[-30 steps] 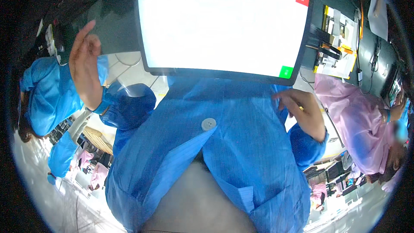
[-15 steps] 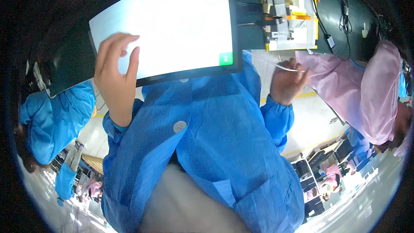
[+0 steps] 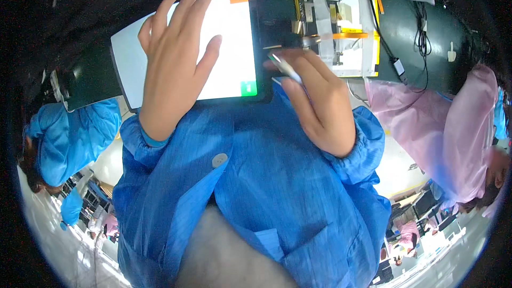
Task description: Testing tablet screens by connecting them to a diagnostic device and performing touch tests.
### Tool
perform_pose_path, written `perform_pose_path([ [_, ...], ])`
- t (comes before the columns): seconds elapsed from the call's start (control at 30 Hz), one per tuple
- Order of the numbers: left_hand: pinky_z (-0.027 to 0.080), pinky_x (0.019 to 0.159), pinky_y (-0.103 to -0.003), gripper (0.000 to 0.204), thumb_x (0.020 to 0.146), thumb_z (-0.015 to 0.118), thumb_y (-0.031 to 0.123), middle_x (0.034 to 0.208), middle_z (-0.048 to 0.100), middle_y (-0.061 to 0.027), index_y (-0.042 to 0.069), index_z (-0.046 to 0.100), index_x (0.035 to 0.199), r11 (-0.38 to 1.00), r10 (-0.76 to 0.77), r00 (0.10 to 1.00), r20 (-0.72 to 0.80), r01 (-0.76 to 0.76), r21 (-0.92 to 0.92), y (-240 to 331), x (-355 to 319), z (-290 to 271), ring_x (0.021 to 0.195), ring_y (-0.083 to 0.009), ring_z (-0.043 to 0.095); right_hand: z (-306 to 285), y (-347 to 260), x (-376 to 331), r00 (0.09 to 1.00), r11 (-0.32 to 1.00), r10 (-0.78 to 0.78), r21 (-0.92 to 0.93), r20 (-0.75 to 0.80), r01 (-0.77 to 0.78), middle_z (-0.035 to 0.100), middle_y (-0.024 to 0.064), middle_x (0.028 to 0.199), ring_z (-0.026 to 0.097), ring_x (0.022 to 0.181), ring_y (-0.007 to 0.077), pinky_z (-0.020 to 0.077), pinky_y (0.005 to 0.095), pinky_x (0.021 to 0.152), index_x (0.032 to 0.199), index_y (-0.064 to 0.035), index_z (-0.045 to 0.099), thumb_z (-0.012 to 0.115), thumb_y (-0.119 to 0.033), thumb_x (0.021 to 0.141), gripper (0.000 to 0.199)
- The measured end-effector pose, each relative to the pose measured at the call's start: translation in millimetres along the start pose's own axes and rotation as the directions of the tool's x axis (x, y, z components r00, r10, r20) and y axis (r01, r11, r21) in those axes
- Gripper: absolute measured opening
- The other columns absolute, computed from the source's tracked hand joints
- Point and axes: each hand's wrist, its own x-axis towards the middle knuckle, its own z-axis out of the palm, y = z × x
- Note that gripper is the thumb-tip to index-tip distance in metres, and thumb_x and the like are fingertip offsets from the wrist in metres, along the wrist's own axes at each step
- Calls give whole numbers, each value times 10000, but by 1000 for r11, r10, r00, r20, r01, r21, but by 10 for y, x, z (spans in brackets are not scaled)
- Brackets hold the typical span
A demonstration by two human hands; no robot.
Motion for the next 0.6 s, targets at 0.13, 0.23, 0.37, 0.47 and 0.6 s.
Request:
perform_pose_path([
  [0.13, 223, 1008, -414, 501, 826, 583, 173, 1295, 483, -121, 143, 468, 1313, 994, -101, 994, -44, 99, -33, 27, 102, 24, 1265, -284, 378, 17, 29, 177, 978, 987, 145, -47, -148, -153, 582, 218, 1007, 602, 862, 384, 476, 355, 728, 1105, 23, 562, 490, -34, 883, 241],
  [0.23, 223, 1010, -427, 539, 791, 608, 186, 1245, 506, -107, 148, 464, 1309, 976, -154, 987, -45, 145, -164, -28, 117, -30, 1245, -271, 396, 45, 38, 197, 969, 967, 229, -96, -94, -238, 581, 214, 954, 595, 813, 383, 467, 361, 691, 1087, 19, 572, 506, -33, 879, 224],
  [0.37, 267, 1002, -419, 518, 786, 614, 174, 1235, 524, -118, 125, 488, 1285, 948, -69, 996, -53, 49, -316, -217, 38, -132, 1199, -281, 447, 41, -5, 179, 971, 962, 200, -165, -128, -220, 573, 212, 902, 592, 788, 365, 460, 346, 671, 1065, 24, 570, 536, -42, 868, 210],
  [0.47, 311, 1009, -411, 527, 750, 623, 130, 1266, 532, -114, 129, 516, 1265, 866, -156, 976, -154, 60, -496, -473, -173, -299, 1173, -306, 492, -5, -62, 122, 934, 939, 334, -42, -129, -342, 610, 158, 789, 619, 698, 243, 459, 295, 637, 971, 17, 606, 550, -45, 868, 132],
  [0.6, 239, 1075, -444, 668, 711, 645, 105, 1376, 445, -106, 130, 435, 1344, 905, -311, 943, -118, 256, -340, -575, -666, -401, 1294, -315, 379, -32, -16, 36, 939, 952, 296, -26, -177, -305, 627, 92, 777, 563, 643, 128, 439, 250, 597, 1009, 8, 583, 497, -126, 917, 184],
])
